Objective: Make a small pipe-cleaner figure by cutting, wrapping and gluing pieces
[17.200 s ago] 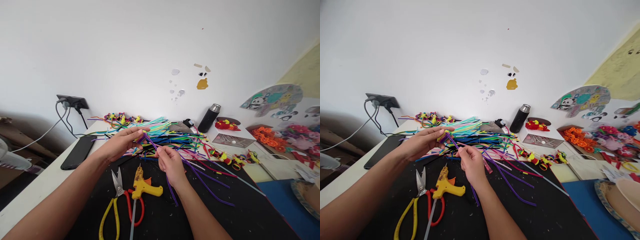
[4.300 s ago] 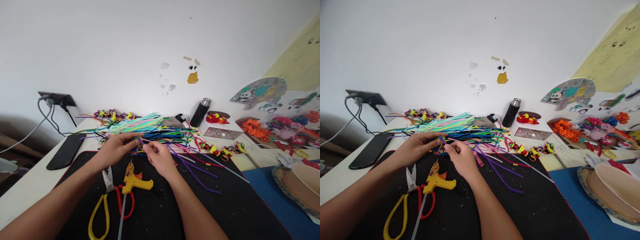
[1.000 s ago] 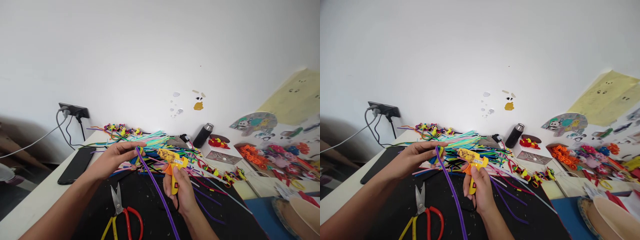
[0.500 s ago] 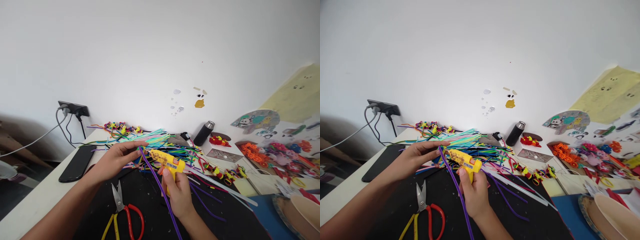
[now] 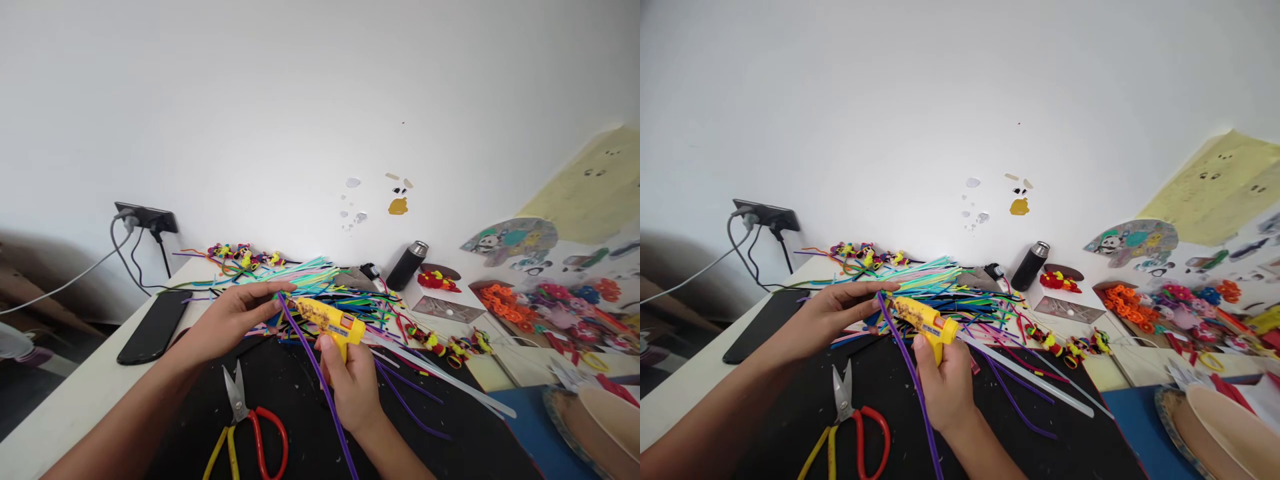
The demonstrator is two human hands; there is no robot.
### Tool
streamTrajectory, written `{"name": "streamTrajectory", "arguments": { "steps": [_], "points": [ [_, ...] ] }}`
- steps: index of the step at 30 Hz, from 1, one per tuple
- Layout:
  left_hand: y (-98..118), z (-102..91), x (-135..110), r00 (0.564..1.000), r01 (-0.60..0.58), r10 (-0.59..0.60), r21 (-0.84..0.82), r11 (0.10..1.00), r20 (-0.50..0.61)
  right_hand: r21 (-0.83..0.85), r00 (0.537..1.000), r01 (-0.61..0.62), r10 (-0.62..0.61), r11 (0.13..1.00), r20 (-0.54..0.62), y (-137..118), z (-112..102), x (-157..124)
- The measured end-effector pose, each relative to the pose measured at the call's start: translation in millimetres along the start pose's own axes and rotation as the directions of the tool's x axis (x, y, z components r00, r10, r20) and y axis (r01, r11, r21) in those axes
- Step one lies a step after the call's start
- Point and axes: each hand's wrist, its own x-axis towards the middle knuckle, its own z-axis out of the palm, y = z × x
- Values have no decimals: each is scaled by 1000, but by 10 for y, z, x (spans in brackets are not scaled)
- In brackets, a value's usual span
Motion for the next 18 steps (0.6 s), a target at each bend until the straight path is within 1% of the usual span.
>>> {"name": "streamTrajectory", "arguments": {
  "steps": [5, 12, 18],
  "points": [
    [7, 8, 0, 1000, 5, -5, -10, 1000, 11, -18, 1000, 9, -9, 1000, 4, -7, 2, 5],
    [24, 21, -1, 1000, 9, -8, -40, 999, 18, -50, 1000, 26, -27, 998, -16, 63, 14, 4],
    [16, 29, -2, 999, 23, -21, -73, 997, 29, -54, 1000, 30, -30, 998, 4, 63, 17, -6]
  ]
}}
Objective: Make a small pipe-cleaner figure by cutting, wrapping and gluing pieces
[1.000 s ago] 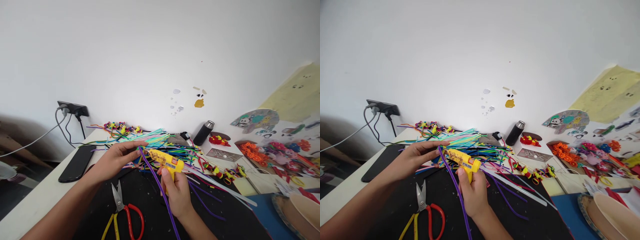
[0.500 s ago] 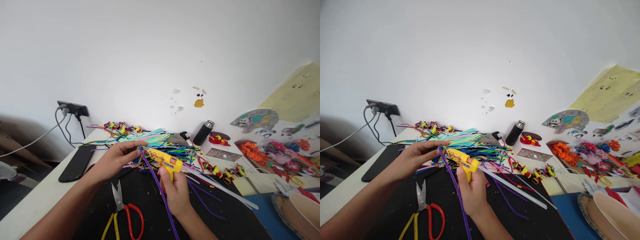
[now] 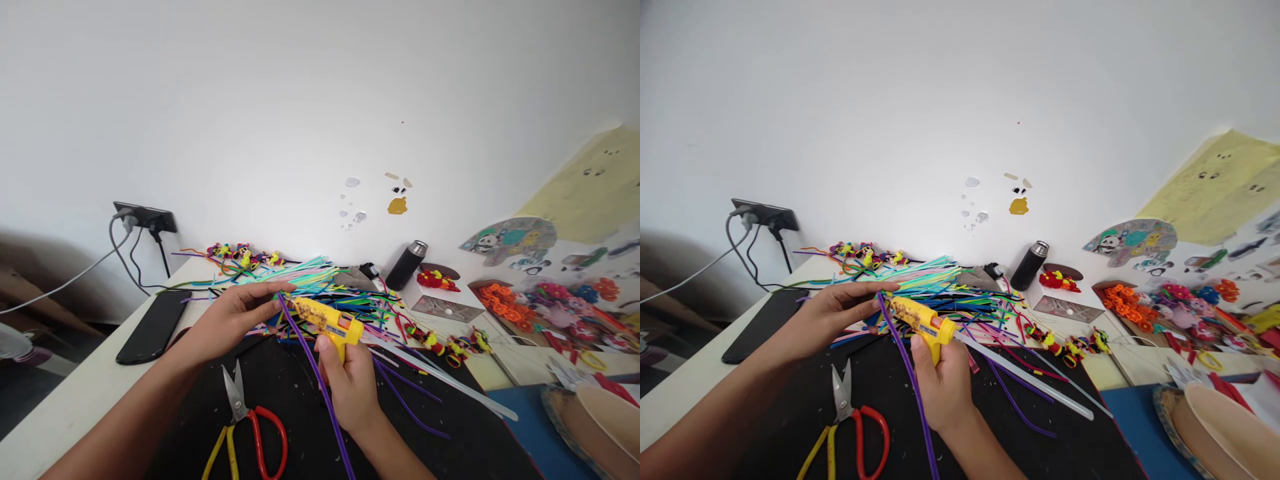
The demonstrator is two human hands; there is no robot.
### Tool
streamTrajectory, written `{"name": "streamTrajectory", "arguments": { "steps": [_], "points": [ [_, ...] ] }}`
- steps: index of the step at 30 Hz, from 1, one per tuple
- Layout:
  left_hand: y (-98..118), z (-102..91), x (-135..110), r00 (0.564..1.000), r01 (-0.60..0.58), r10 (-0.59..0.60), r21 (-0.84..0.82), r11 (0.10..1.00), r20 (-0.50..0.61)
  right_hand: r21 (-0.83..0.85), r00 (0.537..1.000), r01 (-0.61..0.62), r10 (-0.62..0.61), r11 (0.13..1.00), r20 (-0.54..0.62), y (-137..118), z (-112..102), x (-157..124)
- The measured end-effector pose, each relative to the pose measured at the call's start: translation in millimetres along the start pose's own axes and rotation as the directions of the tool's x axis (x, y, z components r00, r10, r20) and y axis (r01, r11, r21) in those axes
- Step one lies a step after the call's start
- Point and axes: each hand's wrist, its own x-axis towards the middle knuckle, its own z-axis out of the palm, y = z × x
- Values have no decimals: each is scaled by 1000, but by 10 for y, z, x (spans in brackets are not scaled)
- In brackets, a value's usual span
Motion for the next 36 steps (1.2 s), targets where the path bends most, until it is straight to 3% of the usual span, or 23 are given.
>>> {"name": "streamTrajectory", "arguments": {
  "steps": [6, 36],
  "points": [
    [7, 7, -2, 999, 16, -16, -19, 1000, 31, -5, 1000, 2, -2, 1000, -7, 3, -8, 2],
    [55, 17, -1, 1000, 1, 0, 57, 998, -11, -34, 1000, 27, -27, 999, 3, -137, -40, 32]
  ]
}}
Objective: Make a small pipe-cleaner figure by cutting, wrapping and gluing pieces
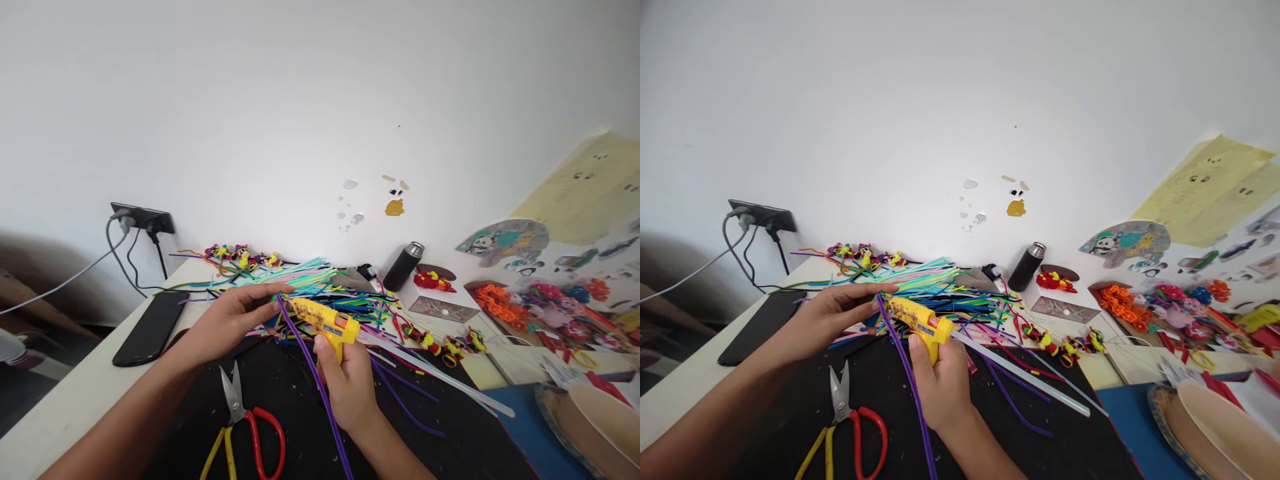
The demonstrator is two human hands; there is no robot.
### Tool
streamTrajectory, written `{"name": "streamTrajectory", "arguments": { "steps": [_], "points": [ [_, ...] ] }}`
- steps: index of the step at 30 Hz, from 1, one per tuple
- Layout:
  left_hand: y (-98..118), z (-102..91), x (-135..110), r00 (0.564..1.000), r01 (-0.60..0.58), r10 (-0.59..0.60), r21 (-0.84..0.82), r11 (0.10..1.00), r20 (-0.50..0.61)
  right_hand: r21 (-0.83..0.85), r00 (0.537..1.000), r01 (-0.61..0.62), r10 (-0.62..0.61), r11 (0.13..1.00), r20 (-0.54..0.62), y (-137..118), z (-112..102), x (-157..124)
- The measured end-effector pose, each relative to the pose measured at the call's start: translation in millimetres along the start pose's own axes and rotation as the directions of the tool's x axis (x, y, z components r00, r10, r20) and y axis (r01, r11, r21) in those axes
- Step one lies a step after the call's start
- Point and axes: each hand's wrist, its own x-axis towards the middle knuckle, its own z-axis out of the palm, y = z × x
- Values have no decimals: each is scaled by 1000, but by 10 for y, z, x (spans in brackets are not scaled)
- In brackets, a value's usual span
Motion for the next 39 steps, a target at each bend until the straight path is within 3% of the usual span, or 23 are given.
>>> {"name": "streamTrajectory", "arguments": {
  "steps": [39],
  "points": [
    [-57, -22, 1, 1000, -28, 28, 1, 1000, 15, -47, 998, 51, -53, 998, -28, -4, -15, -1]
  ]
}}
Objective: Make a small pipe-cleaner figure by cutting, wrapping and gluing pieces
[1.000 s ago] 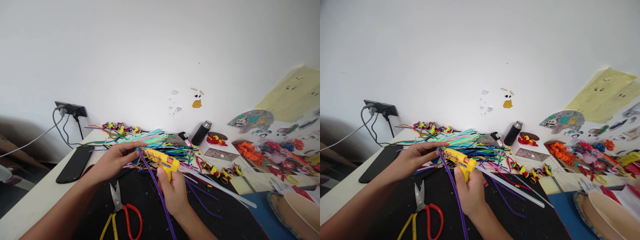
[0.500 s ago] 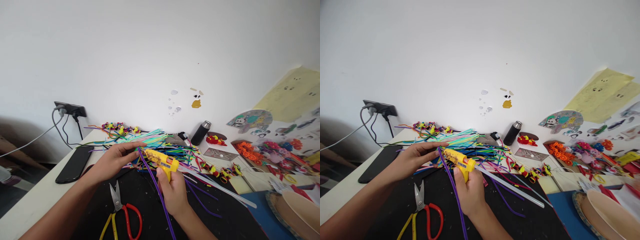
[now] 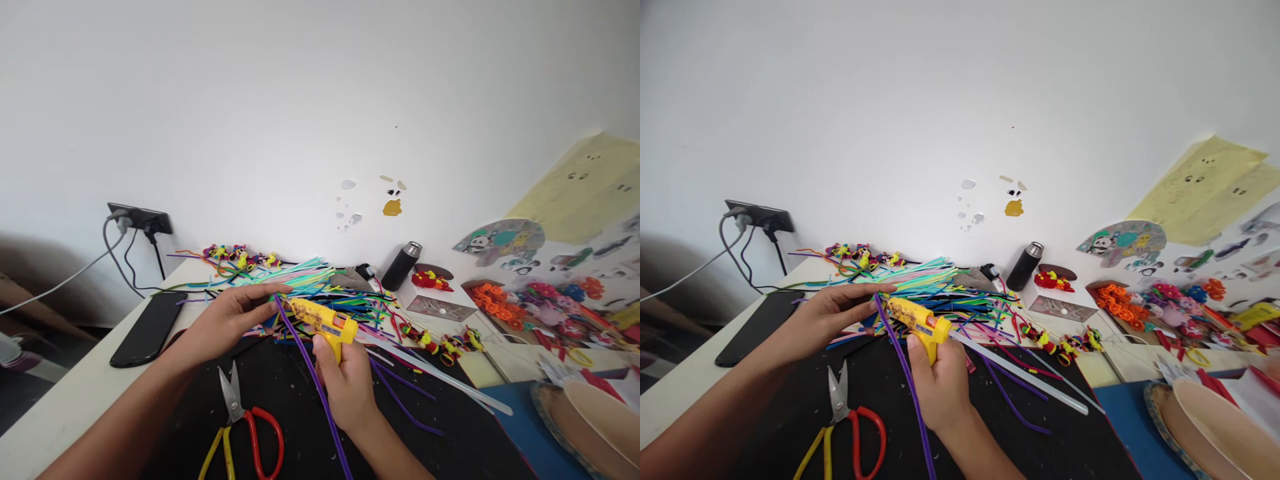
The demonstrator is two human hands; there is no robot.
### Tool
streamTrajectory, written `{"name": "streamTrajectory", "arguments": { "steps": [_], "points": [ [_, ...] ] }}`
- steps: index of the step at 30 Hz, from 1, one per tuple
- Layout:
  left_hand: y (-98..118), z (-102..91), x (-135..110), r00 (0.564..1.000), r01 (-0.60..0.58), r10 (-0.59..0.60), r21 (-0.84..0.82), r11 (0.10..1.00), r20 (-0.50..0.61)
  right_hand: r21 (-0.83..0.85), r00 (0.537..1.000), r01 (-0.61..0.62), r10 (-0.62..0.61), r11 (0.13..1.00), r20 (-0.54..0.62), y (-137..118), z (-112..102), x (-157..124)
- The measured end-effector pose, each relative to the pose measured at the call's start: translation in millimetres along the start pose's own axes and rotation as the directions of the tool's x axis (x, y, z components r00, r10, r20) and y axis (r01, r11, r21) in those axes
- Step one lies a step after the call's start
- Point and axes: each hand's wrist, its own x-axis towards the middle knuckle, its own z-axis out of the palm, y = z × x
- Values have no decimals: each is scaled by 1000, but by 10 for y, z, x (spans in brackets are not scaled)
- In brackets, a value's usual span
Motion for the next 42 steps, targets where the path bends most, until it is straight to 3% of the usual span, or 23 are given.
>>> {"name": "streamTrajectory", "arguments": {
  "steps": [42],
  "points": [
    [30, 4, 1, 1000, 12, -12, 20, 1000, 0, -40, 999, 33, -33, 999, -15, -73, -8, 17]
  ]
}}
